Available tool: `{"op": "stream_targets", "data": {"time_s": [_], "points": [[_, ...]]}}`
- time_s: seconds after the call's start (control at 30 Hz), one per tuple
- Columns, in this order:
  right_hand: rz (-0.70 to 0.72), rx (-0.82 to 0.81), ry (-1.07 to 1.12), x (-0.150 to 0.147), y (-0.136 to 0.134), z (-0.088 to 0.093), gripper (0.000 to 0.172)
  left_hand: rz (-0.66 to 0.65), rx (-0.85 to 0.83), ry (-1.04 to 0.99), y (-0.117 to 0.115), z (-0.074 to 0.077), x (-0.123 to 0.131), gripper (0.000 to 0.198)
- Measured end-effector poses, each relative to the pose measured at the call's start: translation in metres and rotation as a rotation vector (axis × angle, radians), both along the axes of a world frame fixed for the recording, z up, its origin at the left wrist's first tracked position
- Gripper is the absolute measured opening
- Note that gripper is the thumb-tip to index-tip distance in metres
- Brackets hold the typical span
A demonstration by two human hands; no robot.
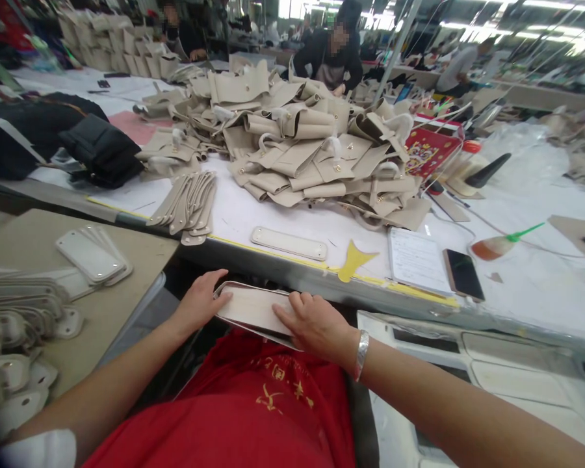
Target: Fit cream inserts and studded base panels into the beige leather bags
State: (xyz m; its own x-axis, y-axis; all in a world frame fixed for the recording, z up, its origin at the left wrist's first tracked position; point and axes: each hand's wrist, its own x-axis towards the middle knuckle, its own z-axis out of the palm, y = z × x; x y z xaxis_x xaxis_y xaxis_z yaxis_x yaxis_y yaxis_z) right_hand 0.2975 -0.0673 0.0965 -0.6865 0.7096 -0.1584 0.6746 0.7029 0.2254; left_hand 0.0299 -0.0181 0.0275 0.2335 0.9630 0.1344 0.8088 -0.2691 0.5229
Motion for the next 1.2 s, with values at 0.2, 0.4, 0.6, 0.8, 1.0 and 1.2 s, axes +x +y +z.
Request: {"op": "stream_targets", "data": {"time_s": [0.2,0.4,0.6,0.8,1.0,1.2], "points": [[-0.027,-0.14,-0.016,-0.015,0.01,0.001,0.042,-0.429,0.178,0.062,-0.022,0.017,0.031,0.036],[-0.344,-0.495,0.402,0.012,0.022,0.011,0.062,-0.733,0.014,0.17,-0.03,0.017,0.055,0.08],[-1.171,-1.247,0.944,0.082,0.015,0.0,0.059,-0.831,0.068,0.291,-0.023,0.02,0.064,0.079],[-1.122,-1.016,0.793,0.082,-0.008,-0.022,0.054,-0.941,0.132,0.424,-0.024,0.023,0.076,0.078],[-0.882,-0.954,0.979,0.07,-0.013,-0.02,0.041,-0.958,0.11,0.363,-0.014,0.026,0.075,0.069],[-0.92,-0.922,1.077,0.075,-0.013,-0.01,0.052,-0.976,0.053,0.353,-0.004,0.031,0.079,0.056]]}}
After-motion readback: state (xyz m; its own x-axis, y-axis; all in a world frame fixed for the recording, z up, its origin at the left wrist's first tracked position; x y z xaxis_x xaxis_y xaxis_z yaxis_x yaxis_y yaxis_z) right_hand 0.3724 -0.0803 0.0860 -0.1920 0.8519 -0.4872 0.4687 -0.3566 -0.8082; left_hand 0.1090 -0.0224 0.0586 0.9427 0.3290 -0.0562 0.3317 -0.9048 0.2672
